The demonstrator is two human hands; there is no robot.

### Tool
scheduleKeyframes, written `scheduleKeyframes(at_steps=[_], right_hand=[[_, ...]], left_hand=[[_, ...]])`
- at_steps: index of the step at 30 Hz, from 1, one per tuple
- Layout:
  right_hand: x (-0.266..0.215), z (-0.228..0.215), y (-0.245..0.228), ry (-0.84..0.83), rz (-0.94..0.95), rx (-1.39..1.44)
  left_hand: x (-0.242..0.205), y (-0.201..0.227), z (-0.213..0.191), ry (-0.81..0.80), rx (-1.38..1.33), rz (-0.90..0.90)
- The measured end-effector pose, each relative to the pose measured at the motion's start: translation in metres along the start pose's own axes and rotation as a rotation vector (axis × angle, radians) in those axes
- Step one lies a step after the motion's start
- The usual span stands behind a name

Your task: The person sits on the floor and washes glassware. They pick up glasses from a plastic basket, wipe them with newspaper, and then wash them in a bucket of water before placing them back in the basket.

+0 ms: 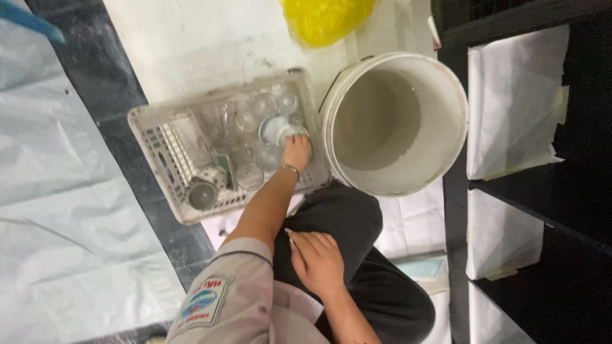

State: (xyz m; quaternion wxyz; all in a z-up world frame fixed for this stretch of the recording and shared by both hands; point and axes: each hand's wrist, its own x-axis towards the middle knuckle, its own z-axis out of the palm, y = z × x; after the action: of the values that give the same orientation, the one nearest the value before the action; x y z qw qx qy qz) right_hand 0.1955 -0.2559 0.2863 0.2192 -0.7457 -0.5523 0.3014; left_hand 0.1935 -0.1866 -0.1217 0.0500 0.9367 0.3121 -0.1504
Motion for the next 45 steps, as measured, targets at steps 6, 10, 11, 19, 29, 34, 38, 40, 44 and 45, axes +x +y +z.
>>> scheduleKeyframes(at_steps=[6, 10, 11, 19, 29, 34, 38, 40, 44, 45], right_hand=[[0.003, -0.004, 0.005, 0.024, -0.019, 0.013], [-0.001, -0.003, 0.009, 0.012, -0.036, 0.013], [-0.001, -0.003, 0.011, 0.011, -0.033, 0.006], [-0.001, -0.004, 0.014, -0.008, -0.028, 0.001], [-0.006, 0.001, 0.014, -0.012, -0.018, -0.018], [0.000, 0.001, 0.008, -0.008, -0.014, -0.018], [0.002, 0.002, 0.006, -0.001, -0.030, -0.019], [-0.001, 0.002, 0.003, -0.001, -0.014, -0.029], [0.001, 0.005, 0.002, 0.001, -0.001, -0.053], [0.001, 0.005, 0.001, -0.001, 0.002, -0.058]], left_hand=[[0.008, 0.006, 0.008, -0.086, 0.053, -0.009], [0.008, 0.013, 0.006, -0.162, 0.121, 0.110], [0.011, 0.014, 0.005, -0.172, 0.098, 0.121], [-0.005, 0.019, 0.015, 0.001, -0.117, -0.127], [-0.006, 0.016, 0.027, -0.209, -0.076, 0.012], [-0.024, 0.003, 0.017, -0.161, -0.138, 0.074], [-0.053, -0.012, 0.003, -0.088, -0.141, 0.172], [-0.072, -0.018, -0.008, -0.046, -0.155, 0.219], [-0.092, -0.042, -0.039, -0.021, -0.421, 0.236], [-0.097, -0.049, -0.047, -0.041, -0.548, 0.242]])
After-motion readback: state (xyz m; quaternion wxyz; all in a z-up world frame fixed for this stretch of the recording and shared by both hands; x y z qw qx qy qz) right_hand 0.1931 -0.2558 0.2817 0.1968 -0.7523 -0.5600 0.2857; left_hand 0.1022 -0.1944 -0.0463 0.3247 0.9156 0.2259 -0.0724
